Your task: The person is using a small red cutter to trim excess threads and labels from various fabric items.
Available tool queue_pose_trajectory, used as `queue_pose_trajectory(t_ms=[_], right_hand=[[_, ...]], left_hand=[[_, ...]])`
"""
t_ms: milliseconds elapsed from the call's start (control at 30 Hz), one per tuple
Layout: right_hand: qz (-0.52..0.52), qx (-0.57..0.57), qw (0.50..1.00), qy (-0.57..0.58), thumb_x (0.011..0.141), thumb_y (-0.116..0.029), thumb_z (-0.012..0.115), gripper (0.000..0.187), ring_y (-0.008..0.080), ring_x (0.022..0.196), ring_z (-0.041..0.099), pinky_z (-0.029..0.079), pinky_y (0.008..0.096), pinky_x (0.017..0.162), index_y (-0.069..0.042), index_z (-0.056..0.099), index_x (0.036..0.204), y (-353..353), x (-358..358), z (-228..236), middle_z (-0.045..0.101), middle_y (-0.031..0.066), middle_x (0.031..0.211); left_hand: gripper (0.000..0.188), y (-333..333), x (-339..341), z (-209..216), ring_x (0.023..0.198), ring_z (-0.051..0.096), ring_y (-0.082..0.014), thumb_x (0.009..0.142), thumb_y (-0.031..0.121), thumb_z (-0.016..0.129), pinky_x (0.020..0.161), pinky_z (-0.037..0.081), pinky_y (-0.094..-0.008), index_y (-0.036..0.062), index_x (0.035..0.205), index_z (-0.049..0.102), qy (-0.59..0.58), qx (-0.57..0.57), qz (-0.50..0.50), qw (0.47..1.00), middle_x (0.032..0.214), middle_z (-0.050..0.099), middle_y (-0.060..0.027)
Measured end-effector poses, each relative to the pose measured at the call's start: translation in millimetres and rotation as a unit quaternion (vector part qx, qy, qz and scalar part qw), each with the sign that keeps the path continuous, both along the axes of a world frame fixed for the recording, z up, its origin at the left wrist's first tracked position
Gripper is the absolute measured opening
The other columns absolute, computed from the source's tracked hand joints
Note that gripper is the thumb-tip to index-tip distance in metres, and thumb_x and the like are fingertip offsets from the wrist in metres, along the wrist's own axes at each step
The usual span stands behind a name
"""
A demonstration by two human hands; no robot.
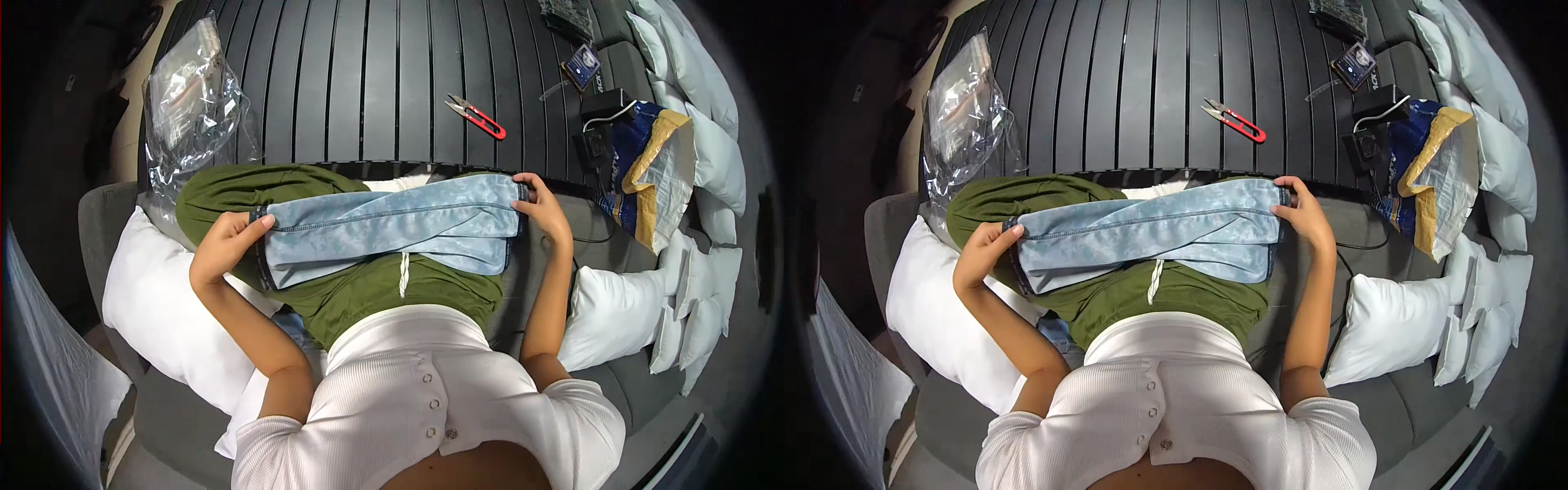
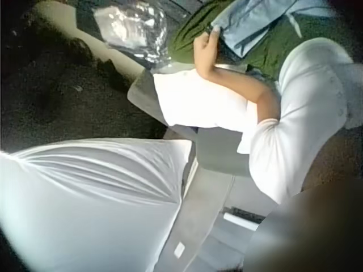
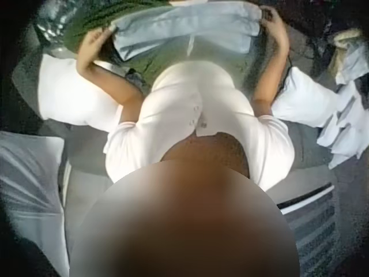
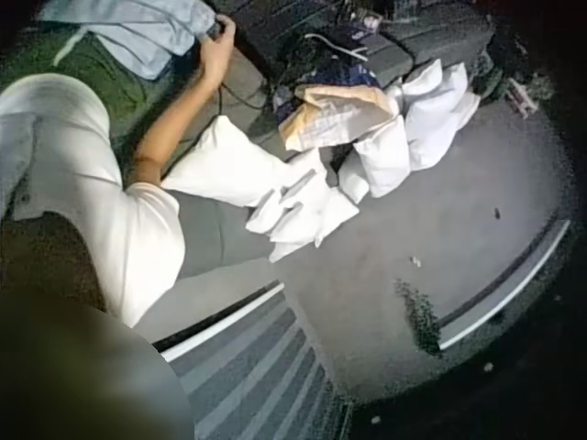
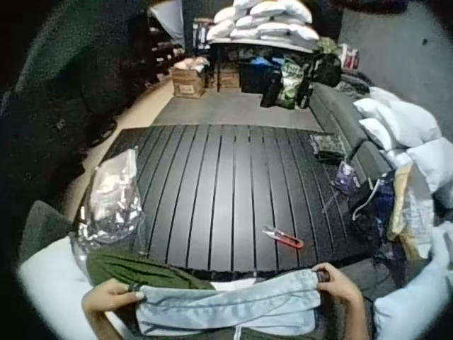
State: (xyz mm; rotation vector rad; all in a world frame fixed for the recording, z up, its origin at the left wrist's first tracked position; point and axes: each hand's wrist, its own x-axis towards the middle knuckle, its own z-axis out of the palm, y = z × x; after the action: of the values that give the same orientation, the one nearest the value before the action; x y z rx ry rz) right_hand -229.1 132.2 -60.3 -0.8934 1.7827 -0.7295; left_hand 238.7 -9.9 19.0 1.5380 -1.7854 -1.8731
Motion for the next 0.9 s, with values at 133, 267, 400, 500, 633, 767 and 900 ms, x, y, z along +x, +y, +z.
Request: queue_pose_trajectory(t_ms=[133, 267, 400, 500, 633, 767, 900], right_hand=[[0.018, -0.035, 0.998, -0.055, 0.073, 0.002, 0.057, 0.020, 0.0040, 0.074, 0.046, 0.036, 0.0170, 0.068, -0.005, 0.054, 0.092, -0.6, -4.9, 5.8, 0.052, -0.0033, 0.080], [0.002, -0.048, 0.995, -0.090, 0.074, 0.001, 0.057, 0.011, 0.0041, 0.073, 0.047, 0.036, 0.0167, 0.067, -0.003, 0.057, 0.085, -3.7, -3.5, 22.3, 0.054, -0.0027, 0.082], [-0.072, -0.105, 0.981, -0.146, 0.076, -0.001, 0.057, 0.012, 0.0047, 0.073, 0.048, 0.036, 0.0168, 0.067, 0.000, 0.059, 0.087, -2.1, -10.4, 32.6, 0.056, -0.0009, 0.082], [-0.149, -0.167, 0.952, -0.210, 0.077, 0.000, 0.057, 0.017, 0.0062, 0.073, 0.050, 0.037, 0.0156, 0.067, 0.002, 0.058, 0.093, -3.5, -16.6, 32.8, 0.058, 0.0022, 0.087], [-0.173, -0.228, 0.923, -0.256, 0.076, 0.003, 0.057, 0.027, 0.0100, 0.080, 0.054, 0.040, 0.0174, 0.072, 0.003, 0.055, 0.103, -19.3, -17.2, 47.3, 0.058, 0.0045, 0.093], [-0.184, -0.298, 0.912, -0.215, 0.076, 0.007, 0.055, 0.033, 0.0038, 0.076, 0.050, 0.035, 0.0116, 0.053, 0.003, 0.053, 0.108, -55.2, -13.0, 67.8, 0.056, 0.0056, 0.099], [-0.278, -0.405, 0.840, -0.231, 0.078, 0.008, 0.052, 0.030, 0.0016, 0.061, 0.046, 0.033, 0.0115, 0.046, 0.000, 0.053, 0.106, -65.9, -9.4, 105.7, 0.057, 0.0054, 0.098]], left_hand=[[0.038, 0.5, -6.0, 1.3, 0.053, 0.031, -0.0018, 0.086, 0.028, 0.052, 0.046, 0.026, -0.0209, 0.0002, 0.061, 0.051, -0.004, 0.011, 0.008, 1.000, 0.057, 0.039, 0.0093], [0.037, 2.2, -4.7, 0.0, 0.054, 0.031, -0.0017, 0.086, 0.028, 0.052, 0.047, 0.026, -0.0206, 0.0004, 0.062, 0.052, 0.004, 0.009, 0.020, 1.000, 0.057, 0.039, 0.0093], [0.031, 0.8, 8.1, -4.3, 0.056, 0.035, -0.0011, 0.083, 0.025, 0.056, 0.049, 0.028, -0.0198, 0.0024, 0.062, 0.053, 0.067, -0.015, 0.105, 0.992, 0.061, 0.045, 0.0087], [0.018, -1.5, 5.5, -2.2, 0.060, 0.047, -0.0045, 0.081, 0.022, 0.058, 0.057, 0.034, -0.0184, 0.0057, 0.073, 0.059, 0.183, -0.053, 0.302, 0.934, 0.065, 0.053, 0.0055], [0.019, -20.9, -17.6, 10.7, 0.051, 0.043, -0.0030, 0.081, 0.024, 0.059, 0.048, 0.032, -0.0181, 0.0081, 0.072, 0.056, 0.207, -0.060, 0.416, 0.883, 0.060, 0.048, 0.0079], [0.019, -48.8, -12.5, 4.0, 0.049, 0.045, -0.0031, 0.083, 0.025, 0.057, 0.046, 0.034, -0.0176, 0.0108, 0.071, 0.055, 0.235, -0.062, 0.462, 0.853, 0.057, 0.046, 0.0080], [0.023, -50.5, -9.8, 34.5, 0.086, 0.059, -0.0159, 0.086, 0.018, 0.051, 0.074, 0.046, -0.0282, 0.0015, 0.101, 0.056, 0.442, -0.053, 0.405, 0.799, 0.097, 0.061, -0.0084]])
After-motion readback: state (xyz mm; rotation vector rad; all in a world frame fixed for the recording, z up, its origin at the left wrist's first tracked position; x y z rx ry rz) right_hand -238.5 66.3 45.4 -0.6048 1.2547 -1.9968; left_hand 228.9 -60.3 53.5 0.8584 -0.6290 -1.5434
